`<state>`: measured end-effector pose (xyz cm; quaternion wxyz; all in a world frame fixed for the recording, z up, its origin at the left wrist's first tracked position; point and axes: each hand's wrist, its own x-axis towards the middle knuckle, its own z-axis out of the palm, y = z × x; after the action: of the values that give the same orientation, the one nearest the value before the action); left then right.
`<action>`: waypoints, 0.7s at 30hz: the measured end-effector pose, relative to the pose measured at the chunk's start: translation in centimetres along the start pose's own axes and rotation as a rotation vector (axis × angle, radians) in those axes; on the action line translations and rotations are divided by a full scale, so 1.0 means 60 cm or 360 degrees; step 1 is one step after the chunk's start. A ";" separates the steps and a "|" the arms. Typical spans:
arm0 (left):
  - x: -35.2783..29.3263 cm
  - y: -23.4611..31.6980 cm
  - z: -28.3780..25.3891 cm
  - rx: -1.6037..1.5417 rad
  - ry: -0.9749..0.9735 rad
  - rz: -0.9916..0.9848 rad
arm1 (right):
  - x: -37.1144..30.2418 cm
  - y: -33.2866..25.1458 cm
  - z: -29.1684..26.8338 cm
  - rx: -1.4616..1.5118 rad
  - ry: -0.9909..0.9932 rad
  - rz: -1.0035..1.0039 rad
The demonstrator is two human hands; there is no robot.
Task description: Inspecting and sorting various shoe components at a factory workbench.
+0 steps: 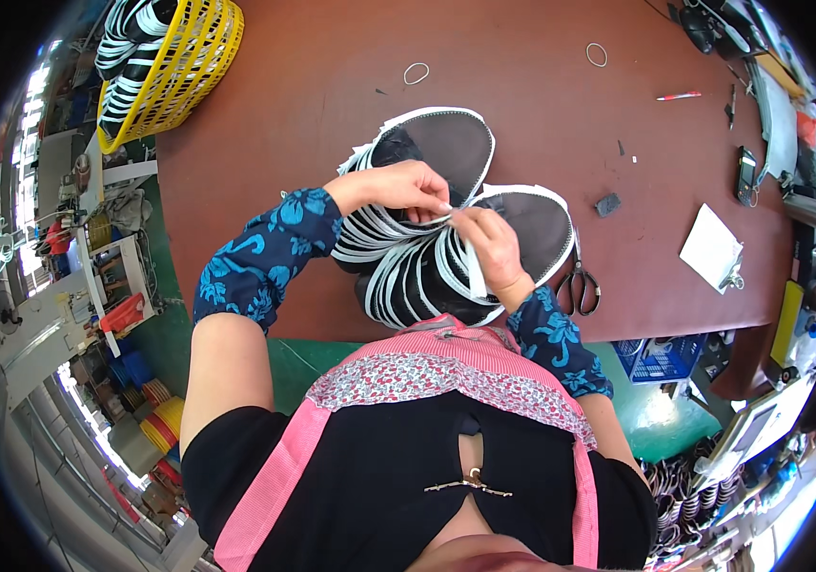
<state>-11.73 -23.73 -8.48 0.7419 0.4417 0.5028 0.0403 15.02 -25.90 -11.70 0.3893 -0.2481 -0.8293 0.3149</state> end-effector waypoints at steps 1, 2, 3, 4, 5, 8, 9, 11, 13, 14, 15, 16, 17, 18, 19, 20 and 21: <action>-0.002 0.009 0.003 0.0339 0.0135 0.0164 | -0.001 0.005 -0.009 -0.0084 0.0008 0.0059; -0.003 0.019 0.005 0.0677 0.0270 0.0331 | -0.005 0.016 -0.015 -0.0260 -0.0058 0.0095; -0.003 0.026 0.007 0.1052 0.0445 0.0484 | -0.023 0.021 -0.024 -0.0314 -0.0211 0.0218; -0.006 0.003 -0.006 0.1279 0.0564 0.0491 | -0.050 0.019 -0.026 -0.0355 -0.0369 0.0326; -0.012 -0.045 -0.025 0.1504 0.0693 0.0488 | -0.093 0.020 -0.010 -0.0359 -0.0409 0.0407; -0.046 -0.139 -0.014 0.1242 0.0447 0.0042 | -0.176 -0.033 -0.035 0.0086 -0.0557 0.0561; -0.051 -0.159 -0.025 0.1211 0.0571 0.0389 | -0.134 -0.044 -0.037 0.0619 -0.0432 0.0812; -0.033 -0.070 -0.015 -0.0448 0.0235 0.0126 | -0.102 -0.033 -0.042 0.1212 -0.0266 0.0852; -0.027 -0.032 0.021 -0.0884 0.0089 0.0295 | -0.032 -0.015 -0.021 0.1985 -0.0422 0.1373; -0.020 0.010 0.055 -0.0879 0.0206 0.0235 | -0.002 -0.023 -0.011 0.2102 -0.0261 0.1639; -0.014 -0.005 0.047 -0.0862 0.0252 0.0266 | -0.007 -0.014 0.013 0.1931 -0.0156 0.1651; 0.001 -0.039 0.032 -0.0849 0.0302 0.0296 | -0.034 0.003 0.024 0.1942 -0.0159 0.1739; 0.010 -0.083 0.016 -0.0582 0.0639 0.0233 | -0.061 0.009 0.025 0.1950 -0.0169 0.1836; 0.006 -0.096 -0.001 -0.0726 0.0774 0.0108 | -0.057 -0.012 0.017 0.1839 -0.0097 0.1708; 0.003 -0.105 -0.008 -0.0800 0.0812 0.0108 | -0.059 -0.024 0.008 0.1715 -0.0125 0.1737; 0.005 -0.115 -0.003 -0.0849 0.0835 0.0185 | -0.059 -0.030 0.005 0.1591 -0.0154 0.1763; 0.011 -0.115 0.009 -0.0893 0.0841 0.0265 | -0.067 -0.020 0.006 0.1701 -0.0061 0.1908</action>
<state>-13.65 -27.92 -13.70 0.6729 0.2355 0.6084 0.3486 16.81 -29.50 -12.98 0.2057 -0.4259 -0.2984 0.8290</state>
